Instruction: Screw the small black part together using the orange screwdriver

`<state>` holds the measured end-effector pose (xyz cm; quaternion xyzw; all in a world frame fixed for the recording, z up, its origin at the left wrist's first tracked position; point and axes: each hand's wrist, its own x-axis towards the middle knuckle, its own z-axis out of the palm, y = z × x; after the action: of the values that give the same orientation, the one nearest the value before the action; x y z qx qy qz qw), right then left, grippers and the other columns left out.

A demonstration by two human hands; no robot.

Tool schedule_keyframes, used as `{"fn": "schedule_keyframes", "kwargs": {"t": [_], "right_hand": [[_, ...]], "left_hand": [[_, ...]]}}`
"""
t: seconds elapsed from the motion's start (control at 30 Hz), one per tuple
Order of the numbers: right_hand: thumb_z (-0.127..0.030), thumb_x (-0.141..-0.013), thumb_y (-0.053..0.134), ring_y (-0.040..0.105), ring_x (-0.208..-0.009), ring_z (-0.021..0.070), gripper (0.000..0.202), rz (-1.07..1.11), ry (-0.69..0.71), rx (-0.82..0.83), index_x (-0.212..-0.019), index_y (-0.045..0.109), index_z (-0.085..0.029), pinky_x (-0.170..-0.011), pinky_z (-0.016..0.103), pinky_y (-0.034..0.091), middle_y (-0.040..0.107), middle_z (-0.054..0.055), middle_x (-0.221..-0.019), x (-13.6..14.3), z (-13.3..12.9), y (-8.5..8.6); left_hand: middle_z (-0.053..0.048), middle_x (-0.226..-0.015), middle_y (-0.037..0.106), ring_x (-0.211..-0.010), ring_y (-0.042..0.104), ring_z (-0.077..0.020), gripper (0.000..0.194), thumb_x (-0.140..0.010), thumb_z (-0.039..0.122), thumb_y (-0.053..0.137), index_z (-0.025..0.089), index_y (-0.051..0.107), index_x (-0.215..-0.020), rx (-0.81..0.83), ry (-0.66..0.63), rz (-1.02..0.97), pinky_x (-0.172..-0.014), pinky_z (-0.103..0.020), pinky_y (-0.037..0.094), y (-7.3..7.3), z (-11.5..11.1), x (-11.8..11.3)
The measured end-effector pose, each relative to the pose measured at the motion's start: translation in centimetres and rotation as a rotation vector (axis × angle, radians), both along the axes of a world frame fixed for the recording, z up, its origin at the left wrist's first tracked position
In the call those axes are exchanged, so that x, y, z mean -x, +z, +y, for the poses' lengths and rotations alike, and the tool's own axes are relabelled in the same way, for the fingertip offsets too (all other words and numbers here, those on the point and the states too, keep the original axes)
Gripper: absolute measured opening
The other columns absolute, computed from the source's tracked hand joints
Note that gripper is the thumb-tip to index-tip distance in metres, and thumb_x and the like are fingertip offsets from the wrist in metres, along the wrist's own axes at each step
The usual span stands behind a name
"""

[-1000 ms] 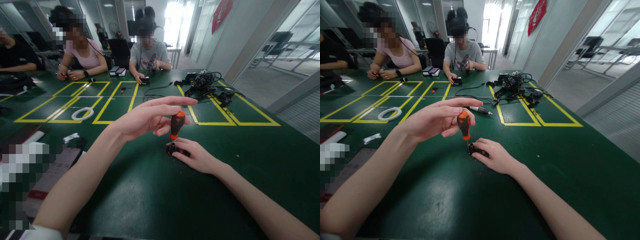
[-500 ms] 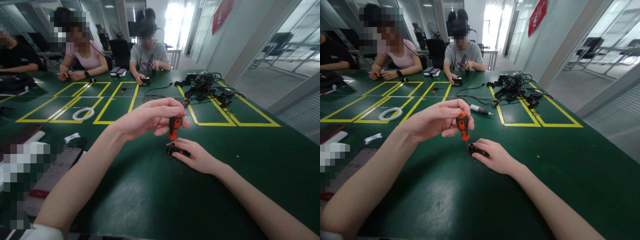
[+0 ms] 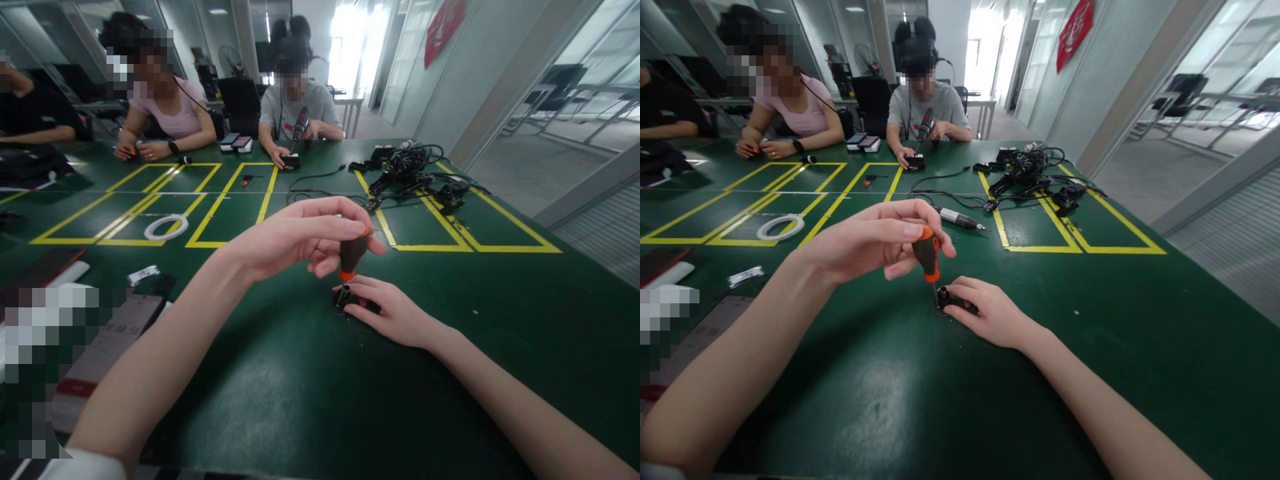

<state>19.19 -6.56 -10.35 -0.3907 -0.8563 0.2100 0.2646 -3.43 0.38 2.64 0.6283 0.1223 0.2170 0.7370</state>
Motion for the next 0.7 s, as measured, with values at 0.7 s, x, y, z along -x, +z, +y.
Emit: {"fn": "schedule_keyframes", "kwargs": {"t": [0.7], "right_hand": [[-0.036,-0.108,0.052,0.07,-0.087,0.0216,0.026,-0.015,0.005,0.006,-0.112,0.071,-0.019,-0.076,0.033,0.06,0.071,0.011,-0.11,-0.02,0.0,0.14]], "left_hand": [[-0.011,-0.103,0.078,-0.052,0.059,-0.0064,0.026,-0.09,0.038,0.072,0.013,0.07,-0.097,-0.027,0.001,0.051,-0.044,-0.018,0.038,-0.1,0.15,-0.12]]}}
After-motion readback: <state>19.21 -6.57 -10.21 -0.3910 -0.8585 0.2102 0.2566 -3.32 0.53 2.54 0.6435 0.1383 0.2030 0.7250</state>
